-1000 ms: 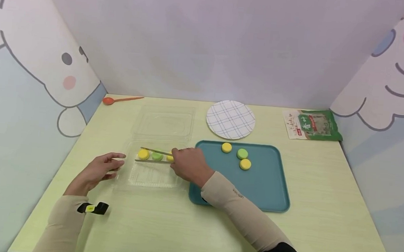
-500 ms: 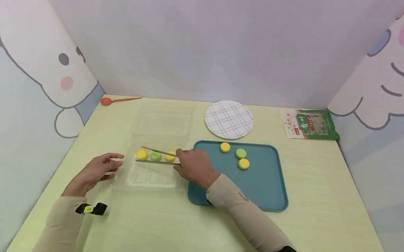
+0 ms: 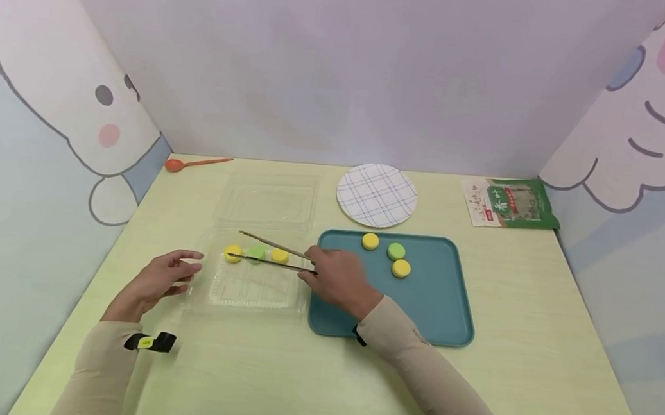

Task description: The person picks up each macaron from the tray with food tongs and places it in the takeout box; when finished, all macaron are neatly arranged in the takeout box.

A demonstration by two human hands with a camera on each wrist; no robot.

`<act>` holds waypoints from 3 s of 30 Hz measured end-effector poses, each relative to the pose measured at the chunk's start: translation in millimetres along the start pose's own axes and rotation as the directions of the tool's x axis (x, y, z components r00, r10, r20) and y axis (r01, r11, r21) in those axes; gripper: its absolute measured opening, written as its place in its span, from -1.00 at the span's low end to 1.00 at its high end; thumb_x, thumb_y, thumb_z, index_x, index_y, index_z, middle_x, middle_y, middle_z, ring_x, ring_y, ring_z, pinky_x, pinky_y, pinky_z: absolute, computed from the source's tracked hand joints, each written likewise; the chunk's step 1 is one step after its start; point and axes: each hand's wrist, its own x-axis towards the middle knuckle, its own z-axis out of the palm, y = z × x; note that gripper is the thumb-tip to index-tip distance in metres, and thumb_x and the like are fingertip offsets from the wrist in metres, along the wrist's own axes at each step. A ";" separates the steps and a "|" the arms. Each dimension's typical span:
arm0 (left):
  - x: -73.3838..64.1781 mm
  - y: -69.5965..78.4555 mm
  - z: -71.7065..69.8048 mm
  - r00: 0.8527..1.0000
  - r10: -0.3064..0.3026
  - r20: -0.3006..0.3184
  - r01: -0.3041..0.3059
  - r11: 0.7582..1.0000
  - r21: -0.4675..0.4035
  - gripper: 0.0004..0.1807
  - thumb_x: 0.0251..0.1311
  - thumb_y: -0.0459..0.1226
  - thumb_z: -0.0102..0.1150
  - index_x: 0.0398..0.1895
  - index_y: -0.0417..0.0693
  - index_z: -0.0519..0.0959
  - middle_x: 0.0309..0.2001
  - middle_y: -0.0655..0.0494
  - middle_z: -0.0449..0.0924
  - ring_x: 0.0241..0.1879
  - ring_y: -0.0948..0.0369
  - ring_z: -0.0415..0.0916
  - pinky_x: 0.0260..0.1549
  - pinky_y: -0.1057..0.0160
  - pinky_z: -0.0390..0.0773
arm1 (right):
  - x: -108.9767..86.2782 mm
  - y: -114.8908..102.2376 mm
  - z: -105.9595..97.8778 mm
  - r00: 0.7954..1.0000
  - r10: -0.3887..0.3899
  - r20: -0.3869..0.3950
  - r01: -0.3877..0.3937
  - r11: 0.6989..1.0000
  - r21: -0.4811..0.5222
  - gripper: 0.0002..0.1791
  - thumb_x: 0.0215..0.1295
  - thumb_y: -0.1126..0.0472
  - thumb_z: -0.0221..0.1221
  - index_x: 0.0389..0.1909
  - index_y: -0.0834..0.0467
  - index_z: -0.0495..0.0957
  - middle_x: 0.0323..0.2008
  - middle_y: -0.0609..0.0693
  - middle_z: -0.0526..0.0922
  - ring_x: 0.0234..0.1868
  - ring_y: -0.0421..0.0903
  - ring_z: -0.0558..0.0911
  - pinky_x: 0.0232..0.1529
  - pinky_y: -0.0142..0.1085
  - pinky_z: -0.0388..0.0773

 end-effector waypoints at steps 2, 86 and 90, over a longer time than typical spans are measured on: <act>1.1 -0.3 -0.3 1.000 0.001 -0.002 -0.001 1.000 0.003 -0.51 0.46 -0.19 0.15 0.36 -0.18 0.39 -0.24 0.02 0.43 -0.32 0.20 0.46 -0.36 0.31 0.59 | -3.7 2.1 -3.2 1.000 0.016 -0.009 -0.016 1.000 0.018 -0.65 0.23 -0.02 0.41 -0.11 0.12 0.62 -0.31 -0.07 0.75 -0.55 -0.17 0.60 -0.66 -0.37 0.34; 4.0 1.2 -0.2 1.000 -0.005 0.022 0.005 1.000 -0.001 -0.47 0.47 -0.15 0.15 0.40 -0.14 0.36 -0.21 0.04 0.41 -0.28 0.19 0.43 -0.33 0.32 0.58 | -144.8 81.5 -34.3 0.868 0.434 -0.241 -0.462 0.884 -0.069 -0.57 -0.03 0.12 0.56 -0.18 0.21 0.65 -0.59 -0.01 0.64 -0.79 -0.21 0.32 -0.80 -0.24 0.18; 4.3 1.5 -0.7 1.000 -0.002 0.025 0.002 1.000 -0.006 -0.47 0.47 -0.15 0.15 0.40 -0.15 0.35 -0.22 0.05 0.41 -0.28 0.20 0.43 -0.33 0.32 0.58 | -145.3 82.9 -33.0 0.869 0.419 -0.264 -0.451 0.889 -0.075 -0.58 -0.05 0.13 0.57 -0.19 0.21 0.67 -0.61 0.00 0.63 -0.79 -0.20 0.33 -0.80 -0.23 0.19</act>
